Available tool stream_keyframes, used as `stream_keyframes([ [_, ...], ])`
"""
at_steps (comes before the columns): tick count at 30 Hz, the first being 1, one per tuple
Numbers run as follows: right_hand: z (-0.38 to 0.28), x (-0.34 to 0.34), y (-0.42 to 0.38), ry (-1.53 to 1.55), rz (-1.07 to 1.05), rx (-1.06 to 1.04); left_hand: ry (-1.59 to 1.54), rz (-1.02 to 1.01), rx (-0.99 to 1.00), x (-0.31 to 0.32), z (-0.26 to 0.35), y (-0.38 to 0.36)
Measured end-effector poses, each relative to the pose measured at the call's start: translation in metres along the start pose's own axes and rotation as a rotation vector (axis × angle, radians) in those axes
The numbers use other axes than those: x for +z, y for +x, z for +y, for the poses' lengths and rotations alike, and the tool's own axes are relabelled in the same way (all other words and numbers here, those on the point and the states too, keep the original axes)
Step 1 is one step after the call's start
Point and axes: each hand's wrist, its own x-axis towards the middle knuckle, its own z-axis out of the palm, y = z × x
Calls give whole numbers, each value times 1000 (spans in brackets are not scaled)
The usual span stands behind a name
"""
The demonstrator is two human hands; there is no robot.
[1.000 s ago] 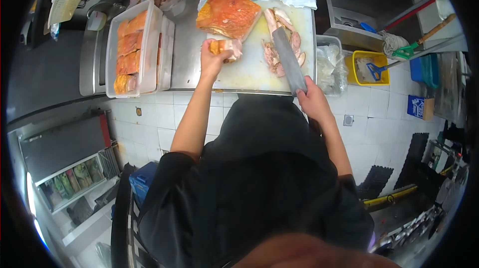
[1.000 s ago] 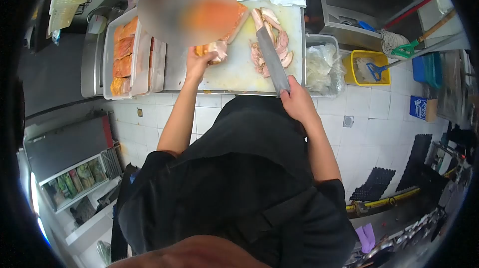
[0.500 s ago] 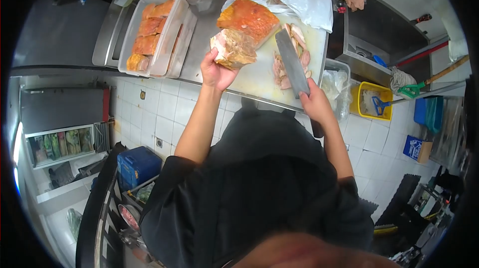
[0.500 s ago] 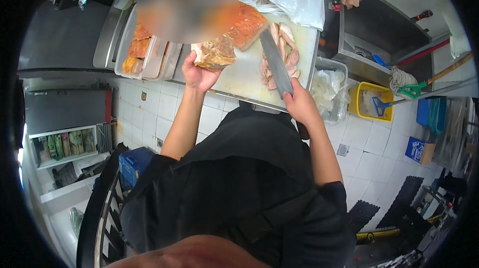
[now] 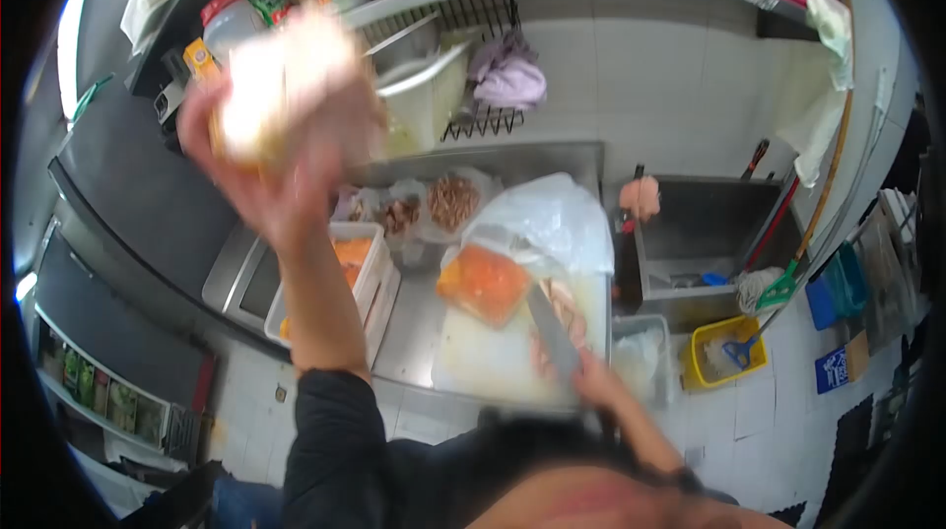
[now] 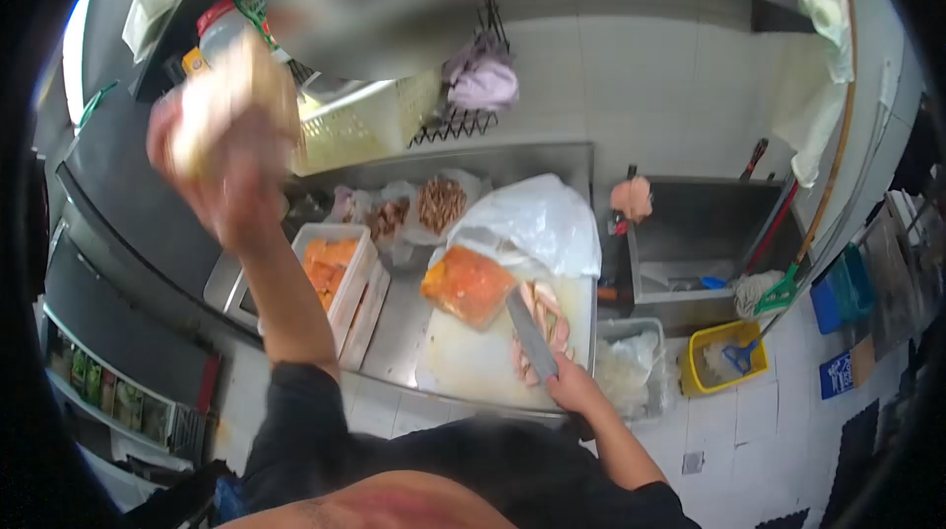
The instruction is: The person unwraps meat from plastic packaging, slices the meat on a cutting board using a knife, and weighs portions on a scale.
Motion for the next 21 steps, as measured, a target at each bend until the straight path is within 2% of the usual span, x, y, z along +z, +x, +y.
stream_keyframes([
  [1,-7,-3,-2,2,36,-1,84,-24,88,1,-18,39],
  [2,-13,-4,-5,7,69,1,169,-87,48,2,-40,80],
  [3,-17,-7,-7,3,94,-9,167,-90,29,18,-59,118],
  [4,-22,-9,-9,20,127,-9,19,-69,-20,57,-53,137],
  [5,-26,-10,-12,40,161,-6,75,-419,-231,51,-73,182],
  [6,-29,-12,-14,21,155,68,59,-480,-201,64,-104,208],
  [8,-34,-17,-20,23,195,99,223,-438,-538,82,-145,245],
  [11,-15,-8,-27,100,272,117,345,-554,-537,108,-191,270],
  [13,31,9,-15,51,491,-121,426,-612,-523,123,-209,277],
  [14,35,9,-17,58,510,-121,469,-637,-512,129,-217,281],
  [16,31,4,-28,269,455,-28,563,-696,-461,137,-236,287],
  [18,27,0,-37,284,478,-7,647,-741,-407,143,-252,293],
  [19,27,-3,-39,292,489,17,626,-570,-425,146,-270,294],
  [21,37,-1,-35,265,511,21,581,-593,-535,151,-287,296],
])
